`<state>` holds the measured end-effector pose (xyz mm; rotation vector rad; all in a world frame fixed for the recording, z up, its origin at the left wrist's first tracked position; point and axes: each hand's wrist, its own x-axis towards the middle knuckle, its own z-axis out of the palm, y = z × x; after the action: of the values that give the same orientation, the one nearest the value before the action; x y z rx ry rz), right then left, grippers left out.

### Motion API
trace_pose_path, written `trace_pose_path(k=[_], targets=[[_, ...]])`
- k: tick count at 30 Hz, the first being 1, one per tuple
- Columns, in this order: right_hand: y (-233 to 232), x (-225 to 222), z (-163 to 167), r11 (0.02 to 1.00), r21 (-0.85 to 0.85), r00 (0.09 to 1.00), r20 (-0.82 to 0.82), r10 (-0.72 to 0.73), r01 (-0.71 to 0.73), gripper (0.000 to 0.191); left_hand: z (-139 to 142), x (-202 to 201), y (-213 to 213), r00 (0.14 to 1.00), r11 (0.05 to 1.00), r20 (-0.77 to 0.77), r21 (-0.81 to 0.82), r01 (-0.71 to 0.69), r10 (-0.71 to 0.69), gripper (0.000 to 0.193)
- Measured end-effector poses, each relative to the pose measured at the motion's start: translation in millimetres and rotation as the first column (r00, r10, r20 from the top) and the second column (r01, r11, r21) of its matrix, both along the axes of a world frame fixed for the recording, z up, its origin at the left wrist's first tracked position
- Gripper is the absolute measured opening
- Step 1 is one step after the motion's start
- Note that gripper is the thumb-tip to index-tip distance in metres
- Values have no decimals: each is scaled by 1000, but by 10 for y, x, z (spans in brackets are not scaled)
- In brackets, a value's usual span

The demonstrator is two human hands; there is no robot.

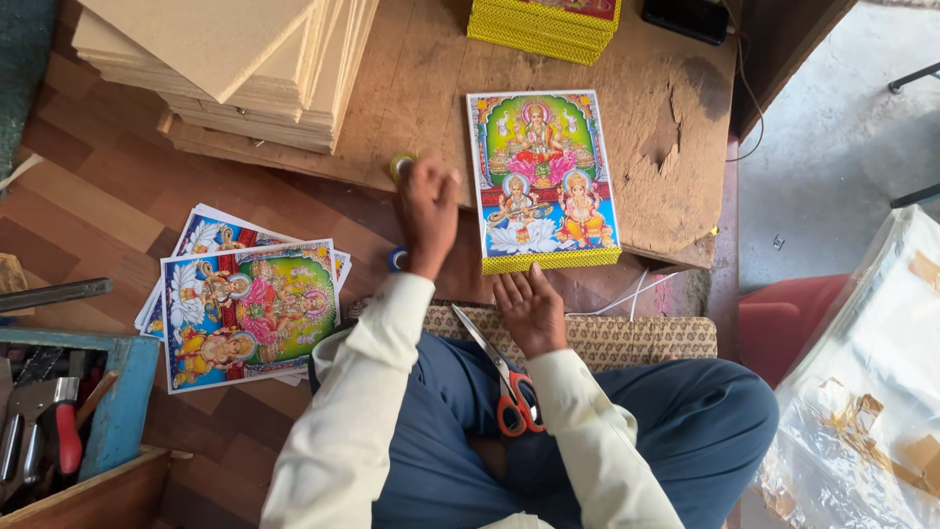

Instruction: The person sits on the floor and assembles printed materials by cutting the edges of a colorful printed sheet with scissors, then applying a yellow decorative border tape to the edges. The person handles the printed sheet, scissors, and tape roll to complete the assembly.

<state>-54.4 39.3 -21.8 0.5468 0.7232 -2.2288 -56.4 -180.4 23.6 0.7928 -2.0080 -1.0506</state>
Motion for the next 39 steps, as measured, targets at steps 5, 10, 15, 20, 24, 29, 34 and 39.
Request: trace_pose_path(k=[5,10,15,20,24,29,34,39], targets=[[-320,-222,-281,985,-84,989,14,-148,148,40,-227,34,254,972,932,-187,307,192,-139,23],[-221,-334,-148,985,-47,971,-165,-172,167,38,-51,86,157,946,948,-292,236,214,-140,19],[736,-403,437,992,71,938,-338,-72,101,35,507,303,376,927,962,-256,-72,264,-274,31],[1935,-263,1175,987,151,816,-562,135,-59,35,939,335,248,939,880,-194,-442,174,-283,61],[2751,-11,1563,940,306,826,-482,291,-153,48,919,586,529,751,238,-331,809,537,-571,45],[3665,200,1555,915,343,768,-521,372,-211,48,790,1110,1516,638,-81,-573,773,629,-515,42],[4104,259,1560,844,535,835,-475,277,25,64,747,984,2160,595,-138,-633,733,666,-495,36],[3559,603,1707,-56,539,452,-639,622,840,85,629,792,2441,568,-114,-598,738,665,-565,32]])
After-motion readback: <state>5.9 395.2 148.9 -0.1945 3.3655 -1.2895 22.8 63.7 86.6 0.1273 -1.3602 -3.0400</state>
